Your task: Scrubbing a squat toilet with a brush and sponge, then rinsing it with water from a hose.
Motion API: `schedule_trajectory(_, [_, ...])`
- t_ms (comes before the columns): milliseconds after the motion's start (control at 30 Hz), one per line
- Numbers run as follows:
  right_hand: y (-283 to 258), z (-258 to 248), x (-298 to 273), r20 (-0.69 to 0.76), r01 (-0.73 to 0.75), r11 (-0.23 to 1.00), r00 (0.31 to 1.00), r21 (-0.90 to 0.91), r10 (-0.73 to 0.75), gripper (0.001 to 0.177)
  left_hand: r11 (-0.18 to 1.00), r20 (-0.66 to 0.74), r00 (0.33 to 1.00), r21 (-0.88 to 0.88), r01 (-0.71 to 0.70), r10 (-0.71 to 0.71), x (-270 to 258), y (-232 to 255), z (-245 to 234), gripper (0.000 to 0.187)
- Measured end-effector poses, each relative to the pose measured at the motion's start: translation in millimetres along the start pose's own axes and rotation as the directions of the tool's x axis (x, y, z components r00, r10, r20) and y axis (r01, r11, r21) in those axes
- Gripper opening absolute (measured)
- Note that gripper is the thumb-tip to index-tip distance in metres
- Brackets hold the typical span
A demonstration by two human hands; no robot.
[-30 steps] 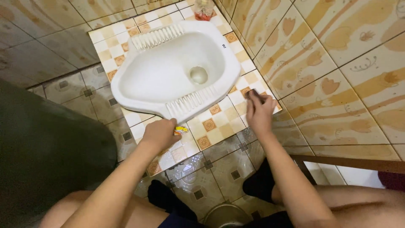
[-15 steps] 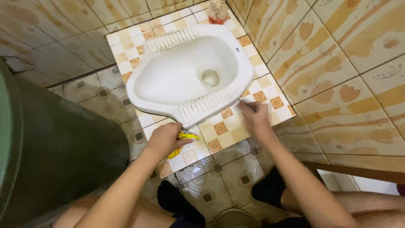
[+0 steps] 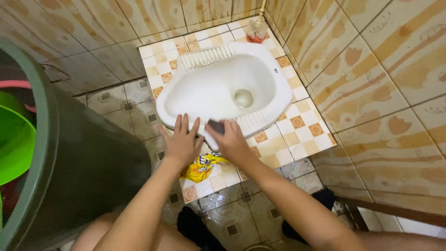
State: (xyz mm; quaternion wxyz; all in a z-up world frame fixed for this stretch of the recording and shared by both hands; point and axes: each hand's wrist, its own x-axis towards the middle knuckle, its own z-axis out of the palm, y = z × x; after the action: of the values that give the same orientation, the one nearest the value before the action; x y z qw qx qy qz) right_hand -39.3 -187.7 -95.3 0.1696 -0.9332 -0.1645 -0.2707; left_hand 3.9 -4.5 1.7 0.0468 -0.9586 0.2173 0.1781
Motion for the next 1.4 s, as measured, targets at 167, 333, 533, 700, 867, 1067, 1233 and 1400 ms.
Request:
schedule_trajectory(167, [14.0,3.1,13.8,0.063,-0.07,0.995,0.995,-0.065,0.074,0.037,1.0,0.0,1.0,-0.012,-0.003,0.003,8.6,-3.4,5.7,0.057])
schedule_trajectory(333, [-13.5,-44.3,-18.5,0.115,-0.028,1.0,0.993,0.01,0.026,0.048,1.0,-0.028,1.0,-0.004,0.002,-0.002,8.2,-1.8,1.6,0.055])
schedule_trajectory(533, [39.0,1.7,14.5,-0.037,-0.106,0.986,0.994,-0.131,0.102,0.039,1.0,0.012,1.0,-0.01,-0.027,0.027,1.4,13.1,-11.5,0.064])
schedule_trajectory(700, [13.5,-19.5,-11.3,0.05,-0.008,0.991,0.999,-0.137,0.014,0.043,0.996,0.066,0.995,0.027,-0.082,0.08,0.7,19.1,-20.2,0.087])
schedule_trajectory(867, [32.6,-154.0,51.1,0.46,-0.882,0.331,0.461,0.336,0.759,0.07,0.994,0.096,0.99,0.029,-0.107,0.104,1.1,27.7,-25.0,0.087])
schedule_trajectory(1067, [116.4,-135.2,-1.6,0.207,-0.642,0.759,0.732,-0.109,0.649,0.045,0.985,0.112,0.978,-0.01,-0.175,0.175,15.1,49.2,-19.8,0.092])
schedule_trajectory(1233, [130.2,-112.2,-57.1,-0.001,-0.441,0.894,0.897,-0.08,0.442,0.046,0.961,0.117,0.955,0.003,-0.276,0.273,48.1,65.6,-8.2,0.099])
schedule_trajectory(1400, [164.9,-110.7,-102.0,-0.214,-0.637,0.766,0.763,-0.085,0.611,0.054,0.911,0.091,0.906,-0.051,-0.409,0.412,67.2,70.3,-13.0,0.101])
